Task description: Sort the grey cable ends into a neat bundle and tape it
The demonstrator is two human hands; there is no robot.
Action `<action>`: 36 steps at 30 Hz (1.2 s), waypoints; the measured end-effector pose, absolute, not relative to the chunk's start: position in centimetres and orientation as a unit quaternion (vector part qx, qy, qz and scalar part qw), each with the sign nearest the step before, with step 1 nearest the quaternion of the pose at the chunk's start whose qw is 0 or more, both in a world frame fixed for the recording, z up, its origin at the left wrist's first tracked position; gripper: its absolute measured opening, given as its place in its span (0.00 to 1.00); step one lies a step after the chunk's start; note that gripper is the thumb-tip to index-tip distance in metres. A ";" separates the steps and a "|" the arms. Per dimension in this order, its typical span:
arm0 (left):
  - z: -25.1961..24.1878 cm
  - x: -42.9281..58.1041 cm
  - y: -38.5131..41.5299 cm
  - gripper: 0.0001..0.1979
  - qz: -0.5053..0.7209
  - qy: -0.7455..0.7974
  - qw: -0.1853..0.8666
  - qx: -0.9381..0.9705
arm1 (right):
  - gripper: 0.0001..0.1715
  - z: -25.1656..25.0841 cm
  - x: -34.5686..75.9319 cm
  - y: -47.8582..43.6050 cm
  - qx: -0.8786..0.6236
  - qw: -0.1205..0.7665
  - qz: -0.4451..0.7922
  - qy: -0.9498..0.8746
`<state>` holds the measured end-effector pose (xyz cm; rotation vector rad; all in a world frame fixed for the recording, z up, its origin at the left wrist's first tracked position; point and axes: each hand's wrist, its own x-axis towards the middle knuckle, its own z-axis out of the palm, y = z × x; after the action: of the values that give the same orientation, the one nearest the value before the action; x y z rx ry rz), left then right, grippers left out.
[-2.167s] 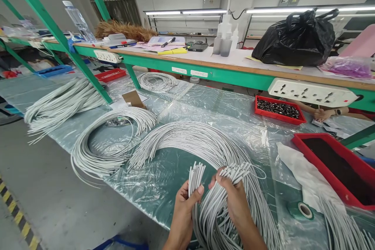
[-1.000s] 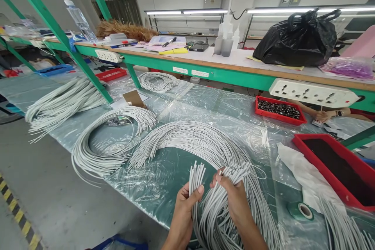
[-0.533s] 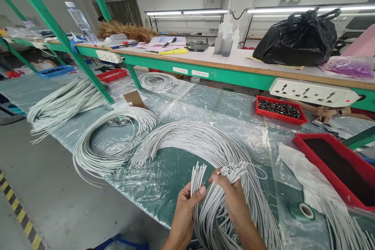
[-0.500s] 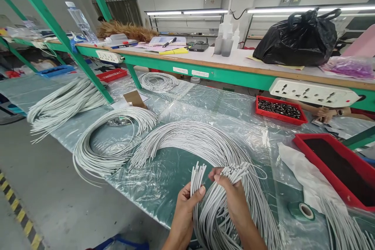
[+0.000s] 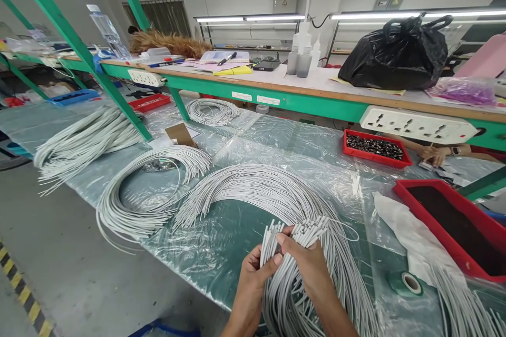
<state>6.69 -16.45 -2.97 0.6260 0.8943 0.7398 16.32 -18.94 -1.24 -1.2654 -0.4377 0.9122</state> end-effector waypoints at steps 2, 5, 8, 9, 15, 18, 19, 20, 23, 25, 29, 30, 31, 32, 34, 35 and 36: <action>-2.9 6.6 -16.5 0.12 0.340 0.420 0.791 0.286 | 0.11 -1.4 16.6 -19.0 -0.580 0.678 0.404 -0.200; -3.3 6.4 -16.4 0.13 0.356 0.434 0.774 0.294 | 0.09 -1.9 17.0 -19.3 -0.583 0.678 0.392 -0.215; -3.7 6.2 -16.3 0.18 0.375 0.449 0.755 0.297 | 0.07 -2.3 17.4 -19.5 -0.542 0.700 0.405 -0.228; -3.8 6.2 -16.3 0.18 0.379 0.451 0.753 0.293 | 0.07 -2.4 17.5 -19.6 -0.526 0.707 0.413 -0.229; -3.1 6.8 -16.5 0.12 0.379 0.437 0.765 0.284 | 0.11 -1.5 16.8 -19.3 -0.529 0.690 0.442 -0.220; -3.0 6.8 -16.5 0.15 0.371 0.431 0.772 0.282 | 0.14 -1.0 16.3 -19.0 -0.548 0.693 0.426 -0.196; -3.0 6.8 -16.5 0.15 0.371 0.430 0.772 0.284 | 0.14 -1.0 16.3 -19.0 -0.550 0.692 0.426 -0.194; -3.1 6.7 -16.5 0.14 0.372 0.431 0.770 0.288 | 0.13 -1.0 16.3 -19.0 -0.550 0.688 0.431 -0.196; -3.7 6.4 -16.5 0.13 0.378 0.443 0.758 0.293 | 0.10 -1.6 16.7 -19.2 -0.558 0.682 0.428 -0.203; -4.1 6.2 -16.4 0.14 0.386 0.455 0.748 0.292 | 0.08 -2.0 17.1 -19.4 -0.558 0.690 0.414 -0.204; -4.2 6.1 -16.4 0.16 0.384 0.466 0.732 0.315 | 0.06 -2.2 17.8 -19.7 -0.530 0.693 0.431 -0.228; -4.0 6.2 -16.5 0.16 0.375 0.460 0.737 0.324 | 0.07 -2.1 17.7 -19.7 -0.531 0.688 0.436 -0.232; -3.9 6.2 -16.5 0.17 0.366 0.453 0.742 0.333 | 0.08 -1.9 17.6 -19.6 -0.533 0.684 0.439 -0.235; -3.7 6.3 -16.5 0.17 0.359 0.449 0.745 0.338 | 0.09 -1.8 17.5 -19.6 -0.533 0.681 0.442 -0.237; -3.4 6.3 -16.6 0.18 0.354 0.450 0.745 0.344 | 0.10 -1.5 17.2 -19.4 -0.531 0.677 0.449 -0.240; -3.3 6.3 -16.6 0.18 0.355 0.452 0.742 0.345 | 0.10 -1.4 17.0 -19.3 -0.530 0.676 0.450 -0.242; -3.2 6.3 -16.6 0.18 0.356 0.455 0.739 0.347 | 0.10 -1.3 17.0 -19.2 -0.531 0.673 0.451 -0.246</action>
<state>6.30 -16.58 -3.23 0.7614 0.9988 0.7805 16.96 -19.25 -1.29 -1.1962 -0.5548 1.0162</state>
